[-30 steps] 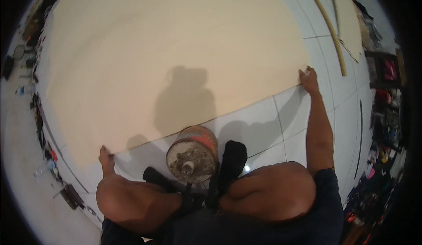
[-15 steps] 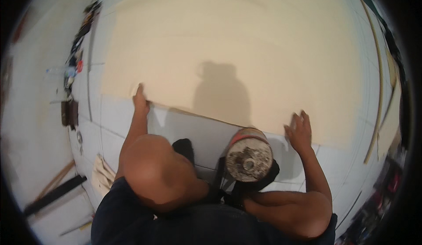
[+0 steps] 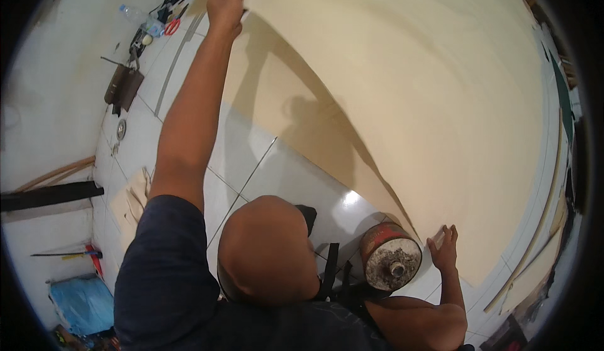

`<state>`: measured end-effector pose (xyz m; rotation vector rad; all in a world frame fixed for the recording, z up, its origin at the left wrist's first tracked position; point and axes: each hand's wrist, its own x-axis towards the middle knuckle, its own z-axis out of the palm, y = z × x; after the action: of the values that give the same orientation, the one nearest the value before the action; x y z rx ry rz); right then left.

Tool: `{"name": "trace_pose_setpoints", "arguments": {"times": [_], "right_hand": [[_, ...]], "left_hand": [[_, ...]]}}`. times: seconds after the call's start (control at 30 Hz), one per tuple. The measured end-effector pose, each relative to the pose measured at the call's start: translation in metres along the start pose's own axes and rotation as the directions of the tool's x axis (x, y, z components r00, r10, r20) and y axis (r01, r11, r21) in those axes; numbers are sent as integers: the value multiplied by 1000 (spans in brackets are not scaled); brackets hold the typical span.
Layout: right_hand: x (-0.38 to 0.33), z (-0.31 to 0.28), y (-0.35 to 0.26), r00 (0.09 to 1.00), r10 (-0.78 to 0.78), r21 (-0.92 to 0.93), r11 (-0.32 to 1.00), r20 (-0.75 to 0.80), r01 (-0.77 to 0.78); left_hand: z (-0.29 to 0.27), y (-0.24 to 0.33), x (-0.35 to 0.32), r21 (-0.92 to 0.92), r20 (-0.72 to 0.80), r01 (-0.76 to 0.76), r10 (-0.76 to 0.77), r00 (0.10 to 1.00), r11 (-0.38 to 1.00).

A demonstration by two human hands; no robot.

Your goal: The person unfolds a large piece of beige fabric on the floor, uses a wooden stick to measure and mark a line, then cuts the fabric along the marked line with scissors. The person then folds the cut fabric and places it aside.

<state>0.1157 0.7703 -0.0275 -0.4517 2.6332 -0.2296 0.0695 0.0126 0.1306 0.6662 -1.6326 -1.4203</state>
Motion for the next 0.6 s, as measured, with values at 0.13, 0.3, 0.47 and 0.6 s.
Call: {"name": "trace_pose_setpoints", "arguments": {"times": [0.13,0.3,0.47,0.6], "right_hand": [[3,-1,0,1000,29,1,1000,7,-29],[13,8,-2,999,-33,21,999,9,33],[11,12,3,997,-67,-25,997,30,68],[5,4,-9,997,0,41,999,71,-3]], "left_hand": [[-31,42,-19,-57,28,-249,251,968,967],[-147,-123,-76,144,-348,196,-136,927,970],[-174,-233,-108,-108,-376,550,-546,749,828],[-170,-244,-104,-96,-409,612,-591,695,785]]}}
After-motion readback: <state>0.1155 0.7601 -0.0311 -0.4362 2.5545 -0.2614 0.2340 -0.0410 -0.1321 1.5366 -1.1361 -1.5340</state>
